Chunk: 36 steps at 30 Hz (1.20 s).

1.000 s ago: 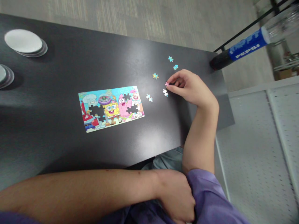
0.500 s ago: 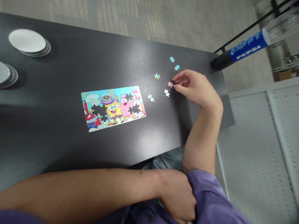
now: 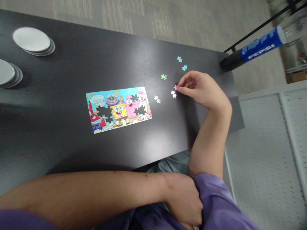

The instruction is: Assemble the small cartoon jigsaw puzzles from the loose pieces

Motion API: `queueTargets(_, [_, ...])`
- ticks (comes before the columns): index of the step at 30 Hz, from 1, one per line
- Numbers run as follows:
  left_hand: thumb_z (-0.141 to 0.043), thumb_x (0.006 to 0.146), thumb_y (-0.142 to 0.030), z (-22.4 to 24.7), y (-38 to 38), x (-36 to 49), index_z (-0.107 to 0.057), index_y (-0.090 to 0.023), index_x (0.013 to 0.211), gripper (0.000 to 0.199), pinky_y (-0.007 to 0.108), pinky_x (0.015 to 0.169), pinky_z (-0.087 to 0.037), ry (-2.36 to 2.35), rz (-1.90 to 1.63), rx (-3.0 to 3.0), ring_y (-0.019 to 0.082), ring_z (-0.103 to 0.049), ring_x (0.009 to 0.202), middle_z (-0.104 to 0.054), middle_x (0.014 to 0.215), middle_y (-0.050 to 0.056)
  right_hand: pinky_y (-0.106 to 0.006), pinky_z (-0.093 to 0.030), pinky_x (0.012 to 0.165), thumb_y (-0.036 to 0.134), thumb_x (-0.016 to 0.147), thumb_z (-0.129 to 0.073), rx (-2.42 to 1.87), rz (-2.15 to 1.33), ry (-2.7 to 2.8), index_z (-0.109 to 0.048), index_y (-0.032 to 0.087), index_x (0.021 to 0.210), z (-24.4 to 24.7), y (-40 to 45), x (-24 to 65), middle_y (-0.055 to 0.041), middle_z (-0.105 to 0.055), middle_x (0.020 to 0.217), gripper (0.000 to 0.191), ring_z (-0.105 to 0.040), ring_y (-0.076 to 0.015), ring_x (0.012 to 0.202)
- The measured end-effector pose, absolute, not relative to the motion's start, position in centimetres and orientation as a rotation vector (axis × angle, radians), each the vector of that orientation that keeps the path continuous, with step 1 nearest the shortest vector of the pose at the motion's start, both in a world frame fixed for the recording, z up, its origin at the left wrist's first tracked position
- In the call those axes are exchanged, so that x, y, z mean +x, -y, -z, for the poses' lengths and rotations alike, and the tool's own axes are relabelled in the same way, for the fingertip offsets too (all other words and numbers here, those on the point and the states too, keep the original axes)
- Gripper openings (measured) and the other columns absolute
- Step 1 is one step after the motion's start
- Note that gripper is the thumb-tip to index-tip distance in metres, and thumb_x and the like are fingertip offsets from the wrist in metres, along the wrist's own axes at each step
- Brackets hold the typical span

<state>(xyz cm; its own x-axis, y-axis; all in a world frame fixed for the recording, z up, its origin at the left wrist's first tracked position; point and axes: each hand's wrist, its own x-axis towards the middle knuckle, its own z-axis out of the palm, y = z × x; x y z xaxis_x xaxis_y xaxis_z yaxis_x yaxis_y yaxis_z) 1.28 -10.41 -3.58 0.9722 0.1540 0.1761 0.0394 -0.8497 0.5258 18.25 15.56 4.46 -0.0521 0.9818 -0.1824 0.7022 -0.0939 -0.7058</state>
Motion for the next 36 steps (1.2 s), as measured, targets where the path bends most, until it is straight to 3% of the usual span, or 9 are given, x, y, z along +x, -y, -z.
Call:
queueTargets(4, [-0.071, 0.114, -0.042, 4.6, 11.8, 1.3, -0.082, -0.038, 0.064, 0.051, 0.034, 0.044, -0.047, 0.007, -0.358, 2.506, 0.023, -0.068, 0.049, -0.078, 0.068, 0.003, -0.059, -0.069, 0.096, 0.046, 0.097, -0.101, -1.887, -0.855, 1.835, -0.083, 0.036, 0.104, -4.8, -15.5, 18.1, -0.0029, -0.084, 0.093, 0.021, -0.082, -0.0340, 0.095])
queueTargets(7, [-0.074, 0.112, -0.033, 5.6, 12.6, 1.3, -0.082, -0.040, 0.060, 0.053, 0.034, 0.042, -0.044, 0.430, -0.515, 2.347, 0.019, -0.062, 0.045, -0.074, 0.063, -0.003, -0.057, -0.068, 0.091, 0.045, 0.099, -0.099, -1.951, -0.791, 1.878, -0.085, 0.036, 0.099, -5.2, -15.3, 17.8, -0.0029, -0.081, 0.086, 0.016, -0.080, -0.0343, 0.090])
queueTargets(11, [-0.076, 0.111, -0.030, 6.2, 12.6, 1.4, -0.079, -0.042, 0.056, 0.056, 0.041, 0.037, -0.032, 0.663, -0.557, 2.263, 0.018, -0.053, 0.040, -0.072, 0.061, -0.007, -0.056, -0.070, 0.088, 0.043, 0.098, -0.103, -1.972, -0.800, 1.872, -0.084, 0.036, 0.097, -5.5, -15.2, 17.7, -0.0047, -0.086, 0.089, 0.020, -0.082, -0.0350, 0.090])
queueTargets(15, [-0.073, 0.113, -0.030, 4.8, 11.3, 1.1, -0.088, -0.042, 0.068, 0.049, 0.042, 0.040, -0.016, 0.692, -0.394, 2.327, 0.017, -0.046, 0.041, -0.079, 0.070, -0.007, -0.060, -0.072, 0.094, 0.038, 0.095, -0.101, -1.974, -0.803, 1.833, -0.081, 0.036, 0.096, -5.2, -15.2, 17.8, -0.0042, -0.090, 0.094, 0.020, -0.086, -0.0369, 0.093])
queueTargets(20, [-0.069, 0.117, -0.026, 2.8, 9.3, 0.6, -0.095, -0.040, 0.078, 0.049, 0.040, 0.044, -0.007, 0.773, -0.163, 2.338, 0.015, -0.029, 0.043, -0.088, 0.086, -0.006, -0.060, -0.073, 0.098, 0.048, 0.095, -0.105, -1.915, -0.879, 1.818, -0.078, 0.036, 0.097, -4.8, -15.2, 18.1, -0.0043, -0.093, 0.102, 0.029, -0.088, -0.0374, 0.100])
queueTargets(23, [-0.075, 0.112, -0.023, 2.7, 9.1, 0.7, -0.095, -0.040, 0.077, 0.044, 0.040, 0.043, -0.010, 0.779, -0.157, 2.329, 0.015, -0.038, 0.044, -0.088, 0.085, -0.007, -0.058, -0.073, 0.096, 0.057, 0.095, -0.108, -1.872, -0.895, 1.825, -0.080, 0.037, 0.104, -5.2, -15.0, 17.8, -0.0028, -0.090, 0.102, 0.035, -0.086, -0.0353, 0.098])
queueTargets(26, [-0.076, 0.113, -0.026, 3.4, 9.7, 0.9, -0.094, -0.041, 0.076, 0.044, 0.043, 0.042, -0.014, 0.744, -0.232, 2.330, 0.016, -0.053, 0.048, -0.085, 0.080, -0.006, -0.056, -0.072, 0.097, 0.061, 0.102, -0.104, -1.817, -0.978, 1.875, -0.088, 0.039, 0.109, -6.3, -14.6, 16.7, -0.0035, -0.087, 0.101, 0.029, -0.083, -0.0335, 0.098])
queueTargets(32, [-0.072, 0.118, -0.034, 4.8, 11.1, 1.3, -0.093, -0.043, 0.075, 0.049, 0.045, 0.043, -0.027, 0.698, -0.378, 2.290, 0.019, -0.068, 0.057, -0.084, 0.076, -0.006, -0.059, -0.075, 0.111, 0.067, 0.108, -0.101, -1.613, -1.178, 1.955, -0.095, 0.041, 0.113, -8.2, -13.9, 12.7, -0.0035, -0.095, 0.118, 0.027, -0.087, -0.0363, 0.113])
queueTargets(36, [-0.074, 0.118, -0.037, 5.3, 11.7, 1.8, -0.096, -0.049, 0.080, 0.045, 0.042, 0.045, -0.028, 0.727, -0.406, 2.320, 0.018, -0.072, 0.063, -0.091, 0.089, -0.007, -0.058, -0.074, 0.107, 0.053, 0.114, -0.094, -1.464, -1.268, 2.068, -0.096, 0.044, 0.116, -7.8, -14.0, 10.3, 0.0002, -0.095, 0.114, 0.009, -0.087, -0.0345, 0.108])
